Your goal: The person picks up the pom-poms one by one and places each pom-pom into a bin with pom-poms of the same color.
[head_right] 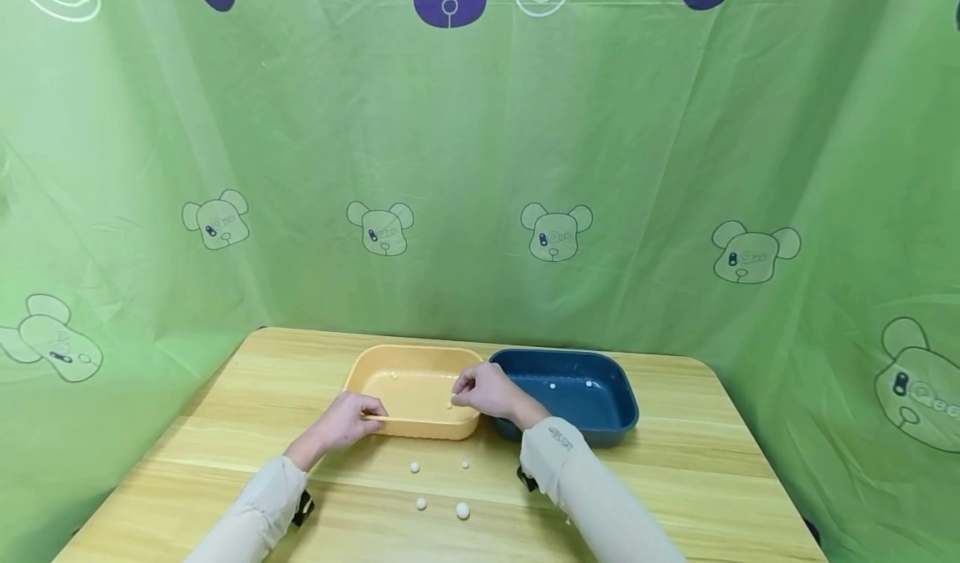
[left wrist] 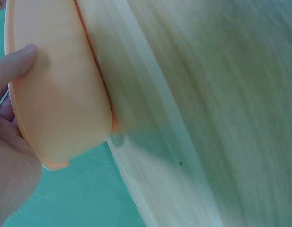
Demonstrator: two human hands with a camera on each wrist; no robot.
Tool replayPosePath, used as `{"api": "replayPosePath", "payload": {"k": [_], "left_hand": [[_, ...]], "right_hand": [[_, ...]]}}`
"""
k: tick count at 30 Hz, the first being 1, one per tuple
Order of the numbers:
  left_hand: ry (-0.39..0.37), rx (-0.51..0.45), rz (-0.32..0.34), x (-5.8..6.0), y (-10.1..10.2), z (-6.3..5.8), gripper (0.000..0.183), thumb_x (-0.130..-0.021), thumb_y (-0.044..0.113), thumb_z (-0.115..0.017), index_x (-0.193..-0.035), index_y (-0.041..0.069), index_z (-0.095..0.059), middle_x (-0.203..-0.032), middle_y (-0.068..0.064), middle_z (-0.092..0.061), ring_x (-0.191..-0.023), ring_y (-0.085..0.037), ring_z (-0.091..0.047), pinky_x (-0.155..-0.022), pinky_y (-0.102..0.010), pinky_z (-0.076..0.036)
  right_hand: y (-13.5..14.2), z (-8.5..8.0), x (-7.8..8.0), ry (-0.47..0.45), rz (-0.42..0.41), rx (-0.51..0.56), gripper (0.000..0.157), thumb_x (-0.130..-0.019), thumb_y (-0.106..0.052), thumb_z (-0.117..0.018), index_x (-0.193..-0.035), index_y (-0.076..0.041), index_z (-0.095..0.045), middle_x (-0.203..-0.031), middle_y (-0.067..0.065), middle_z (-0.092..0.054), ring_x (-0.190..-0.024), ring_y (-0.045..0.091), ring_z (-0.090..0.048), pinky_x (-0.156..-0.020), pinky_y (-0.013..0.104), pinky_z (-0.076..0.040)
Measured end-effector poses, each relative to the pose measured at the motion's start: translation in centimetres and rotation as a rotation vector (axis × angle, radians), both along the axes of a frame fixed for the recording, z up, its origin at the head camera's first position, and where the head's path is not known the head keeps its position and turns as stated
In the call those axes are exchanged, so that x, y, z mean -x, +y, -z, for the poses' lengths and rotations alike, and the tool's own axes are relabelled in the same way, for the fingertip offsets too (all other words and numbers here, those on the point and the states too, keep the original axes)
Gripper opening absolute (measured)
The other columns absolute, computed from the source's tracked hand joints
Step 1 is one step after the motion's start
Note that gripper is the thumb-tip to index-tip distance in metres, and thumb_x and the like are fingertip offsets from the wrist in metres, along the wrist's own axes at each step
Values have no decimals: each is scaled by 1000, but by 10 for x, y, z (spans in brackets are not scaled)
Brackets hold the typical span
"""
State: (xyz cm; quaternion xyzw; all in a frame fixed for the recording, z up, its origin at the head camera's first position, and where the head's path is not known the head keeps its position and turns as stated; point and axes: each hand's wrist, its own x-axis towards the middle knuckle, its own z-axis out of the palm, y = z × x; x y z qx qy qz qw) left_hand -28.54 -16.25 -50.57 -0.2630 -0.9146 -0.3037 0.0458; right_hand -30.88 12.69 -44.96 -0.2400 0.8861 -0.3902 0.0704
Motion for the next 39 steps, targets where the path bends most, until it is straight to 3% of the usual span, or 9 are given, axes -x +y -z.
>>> {"api": "replayPosePath", "payload": {"k": [5, 15, 39], "left_hand": [[11, 3, 1, 0, -1, 2, 9, -82, 12, -72, -77, 19, -71, -71, 17, -62, -62, 0, -51, -63, -23, -45], [11, -4, 2, 3, -2, -1, 9, -82, 11, -71, -78, 18, -71, -71, 17, -62, -63, 0, -52, -64, -24, -46], [-1, -4, 10, 2, -1, 0, 12, -82, 11, -72, -76, 21, -70, -73, 16, -64, -65, 0, -53, -65, -24, -47]], "right_hand": [[-3, 3, 5, -22, 28, 1, 6, -82, -14, -72, -82, -10, -68, -74, -1, -60, -66, 15, -53, -58, 29, -46], [-10, 12, 23, 39, 25, 16, 7, -81, -5, -70, -87, -2, -69, -74, -3, -61, -69, 11, -55, -63, 25, -47], [-21, 18, 45, -18, 107, 15, 18, -84, -6, -66, -101, 1, -69, -82, 0, -63, -75, 12, -56, -69, 28, -49]]}}
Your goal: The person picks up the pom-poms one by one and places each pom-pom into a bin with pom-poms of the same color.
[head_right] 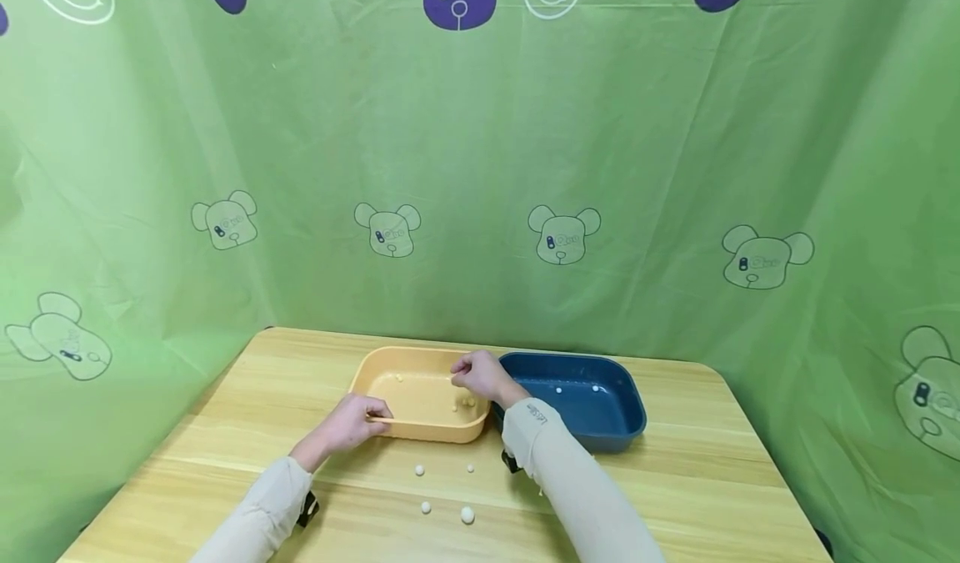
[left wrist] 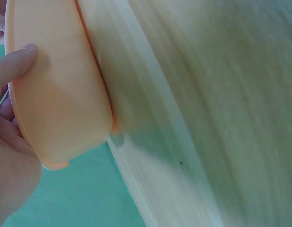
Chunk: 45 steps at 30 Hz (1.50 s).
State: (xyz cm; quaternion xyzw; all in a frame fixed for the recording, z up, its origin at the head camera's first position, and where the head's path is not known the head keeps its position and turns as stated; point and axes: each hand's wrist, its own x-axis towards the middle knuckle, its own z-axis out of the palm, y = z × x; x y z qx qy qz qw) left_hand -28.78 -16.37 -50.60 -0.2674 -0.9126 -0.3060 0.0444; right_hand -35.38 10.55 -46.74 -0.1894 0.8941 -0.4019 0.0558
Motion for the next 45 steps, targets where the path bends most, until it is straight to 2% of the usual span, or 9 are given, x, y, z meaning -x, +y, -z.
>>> {"api": "replayPosePath", "payload": {"k": [9, 22, 27, 32, 38, 42, 45], "left_hand": [[22, 7, 9, 0, 3, 0, 12, -81, 10, -73, -76, 21, -70, -72, 16, -63, -64, 0, -52, -64, -24, -46], [-56, 44, 10, -1, 1, -5, 6, -82, 12, -72, -82, 18, -70, -79, 13, -65, -72, -3, -57, -71, -27, -49], [-71, 16, 24, -1, 1, -5, 7, -82, 13, -73, -86, 18, -70, -84, 10, -67, -79, -6, -61, -75, -29, -50], [-83, -41, 45, -1, 2, -7, 14, -81, 14, -74, -94, 13, -69, -92, 4, -68, -89, -14, -62, -82, -36, -49], [-48, -89, 74, -4, 7, -15, 25, -81, 16, -74, -104, 7, -67, -103, -1, -66, -99, -22, -60, -88, -46, -46], [-19, -114, 95, -11, 14, -27, 25, -81, 14, -73, -105, 8, -67, -103, 0, -65, -98, -20, -59, -84, -45, -47], [10, -117, 122, -16, 21, -34, 22, -81, 11, -73, -102, 9, -68, -99, -1, -66, -93, -16, -60, -79, -39, -49]], "right_hand": [[3, 0, -1, -5, 6, 1, 22, -84, -8, -65, -104, 2, -69, -83, 0, -63, -76, 12, -57, -69, 28, -48], [8, -13, -12, 30, -10, -19, 18, -85, -10, -66, -100, -1, -69, -84, -1, -64, -78, 12, -57, -70, 29, -49], [17, -20, -20, 32, -8, -22, 17, -87, -9, -65, -101, 0, -69, -85, 0, -63, -78, 13, -57, -70, 29, -49], [34, -26, -28, 49, 2, -36, 16, -88, -10, -65, -100, -1, -69, -85, 0, -64, -79, 12, -57, -71, 30, -50], [64, -26, -38, 108, -5, -74, 12, -87, -12, -66, -95, -4, -70, -82, -3, -63, -76, 12, -56, -70, 30, -49], [87, -26, -47, 105, 8, -97, 12, -88, -12, -65, -97, -5, -70, -83, -4, -63, -76, 13, -55, -70, 30, -48], [105, -25, -55, 120, 12, -111, 13, -89, -11, -65, -98, -4, -69, -85, -3, -63, -77, 13, -55, -70, 30, -48]]}}
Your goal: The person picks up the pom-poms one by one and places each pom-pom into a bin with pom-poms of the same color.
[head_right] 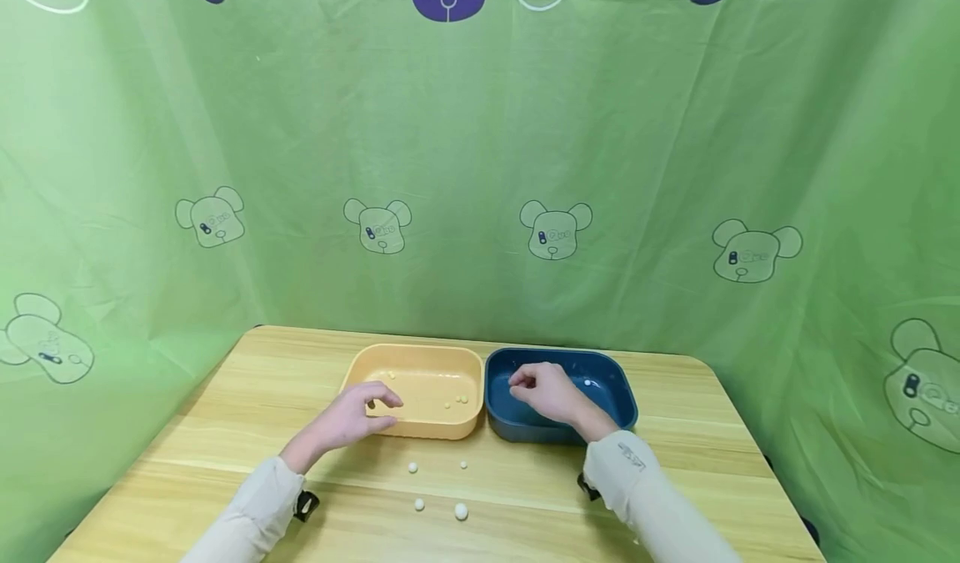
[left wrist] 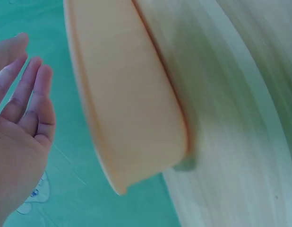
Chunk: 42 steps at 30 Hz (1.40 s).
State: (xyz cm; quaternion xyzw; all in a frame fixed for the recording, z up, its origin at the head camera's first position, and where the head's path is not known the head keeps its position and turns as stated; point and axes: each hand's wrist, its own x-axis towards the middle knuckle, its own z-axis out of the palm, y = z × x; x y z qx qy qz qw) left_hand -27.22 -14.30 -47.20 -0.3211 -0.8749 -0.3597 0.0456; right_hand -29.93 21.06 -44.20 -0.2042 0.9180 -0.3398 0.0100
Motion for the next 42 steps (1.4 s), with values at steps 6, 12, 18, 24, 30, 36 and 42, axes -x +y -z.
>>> {"api": "replayPosePath", "payload": {"k": [6, 12, 18, 24, 30, 36, 42], "left_hand": [[-47, -19, 78, -13, 10, -8, 16, -81, 9, -72, -97, 6, -68, -91, -6, -68, -84, -10, -60, -75, -31, -47], [-121, -18, 199, -24, 18, -5, 17, -81, 7, -71, -97, 10, -69, -92, 1, -68, -84, -6, -62, -79, -32, -50], [-122, 61, 251, -28, 24, 7, 16, -82, 7, -71, -98, 9, -69, -95, -3, -69, -86, -4, -61, -80, -28, -48], [-112, 125, 204, -28, 24, 19, 16, -82, 9, -72, -98, 9, -69, -95, 5, -67, -88, -3, -60, -80, -25, -48], [-105, 178, 130, -27, 20, 30, 20, -81, 10, -72, -101, 7, -68, -95, 2, -65, -87, -10, -60, -80, -25, -49], [-114, 215, 93, -22, 19, 42, 23, -80, 12, -74, -102, 8, -67, -89, 6, -62, -80, -4, -57, -75, -21, -48], [-180, 147, 97, -16, 23, 49, 21, -78, 9, -76, -97, 6, -68, -86, 5, -64, -74, 0, -57, -70, -18, -48]], "right_hand": [[35, 5, -19, 61, -33, -60, 10, -89, -12, -64, -96, -7, -70, -89, -4, -64, -79, 12, -58, -70, 29, -49], [66, 11, -32, 106, -43, -98, 10, -88, -14, -66, -95, -8, -69, -89, -5, -64, -78, 9, -58, -68, 27, -49], [89, 15, -41, 116, -13, -100, 10, -87, -14, -68, -94, -8, -69, -89, -4, -64, -78, 8, -58, -68, 27, -49], [104, 23, -46, 166, -11, -126, 7, -85, -14, -69, -92, -10, -70, -89, -4, -65, -80, 9, -59, -69, 31, -50], [114, 29, -46, 216, -2, -131, 6, -83, -11, -71, -89, -11, -71, -88, -5, -66, -80, 10, -60, -69, 29, -50], [121, 33, -43, 232, -21, -153, 9, -82, -10, -71, -90, -14, -72, -89, -6, -66, -83, 11, -61, -71, 29, -51], [124, 37, -39, 230, -48, -156, 10, -83, -10, -71, -92, -14, -72, -91, -6, -67, -85, 11, -61, -73, 30, -51]]}}
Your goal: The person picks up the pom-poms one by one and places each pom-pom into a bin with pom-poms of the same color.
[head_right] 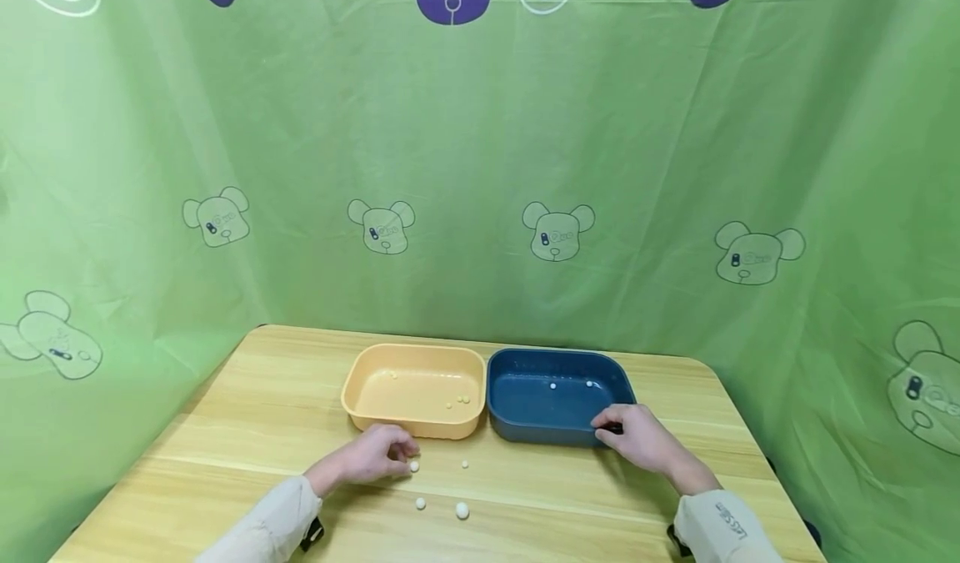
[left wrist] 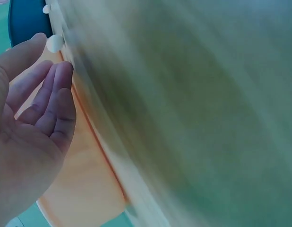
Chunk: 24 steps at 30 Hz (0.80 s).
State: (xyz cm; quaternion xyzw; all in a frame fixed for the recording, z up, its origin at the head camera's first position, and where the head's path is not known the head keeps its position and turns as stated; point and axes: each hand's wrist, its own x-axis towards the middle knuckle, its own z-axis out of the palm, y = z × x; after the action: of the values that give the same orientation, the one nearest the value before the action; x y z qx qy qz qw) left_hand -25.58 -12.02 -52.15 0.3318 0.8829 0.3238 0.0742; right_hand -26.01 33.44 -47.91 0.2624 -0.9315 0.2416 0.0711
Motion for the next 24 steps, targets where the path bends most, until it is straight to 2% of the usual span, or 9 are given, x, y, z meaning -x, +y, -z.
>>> {"api": "replayPosePath", "payload": {"k": [4, 11, 18, 24], "left_hand": [[-30, -28, -6, 2, 2, 0, 17, -77, 7, -76, -92, 6, -68, -81, 7, -63, -72, 1, -56, -69, -18, -48], [-19, 3, -17, 5, 4, 4, 15, -75, 9, -78, -86, 10, -69, -73, 14, -58, -69, 2, -53, -67, -17, -46], [-57, -7, -25, 6, 6, 5, 15, -73, 7, -79, -83, 13, -69, -71, 14, -57, -68, 1, -52, -65, -17, -46], [-52, -3, -17, 6, 6, 6, 15, -74, 8, -79, -81, 14, -68, -71, 14, -57, -67, 2, -52, -65, -17, -45]], "right_hand": [[1, 2, 2, -8, -11, 7, 9, -83, -10, -71, -91, -14, -72, -90, -6, -67, -84, 9, -61, -72, 29, -51], [0, 1, 4, -22, -15, 23, 8, -84, -10, -70, -90, -15, -72, -89, -8, -67, -82, 6, -60, -70, 27, -51], [-2, 0, 3, -28, -6, 34, 8, -83, -9, -70, -90, -14, -72, -88, -7, -67, -82, 6, -60, -69, 26, -51], [-2, 1, 2, -30, -1, 32, 9, -83, -9, -70, -90, -14, -72, -89, -7, -67, -82, 6, -60, -70, 27, -51]]}}
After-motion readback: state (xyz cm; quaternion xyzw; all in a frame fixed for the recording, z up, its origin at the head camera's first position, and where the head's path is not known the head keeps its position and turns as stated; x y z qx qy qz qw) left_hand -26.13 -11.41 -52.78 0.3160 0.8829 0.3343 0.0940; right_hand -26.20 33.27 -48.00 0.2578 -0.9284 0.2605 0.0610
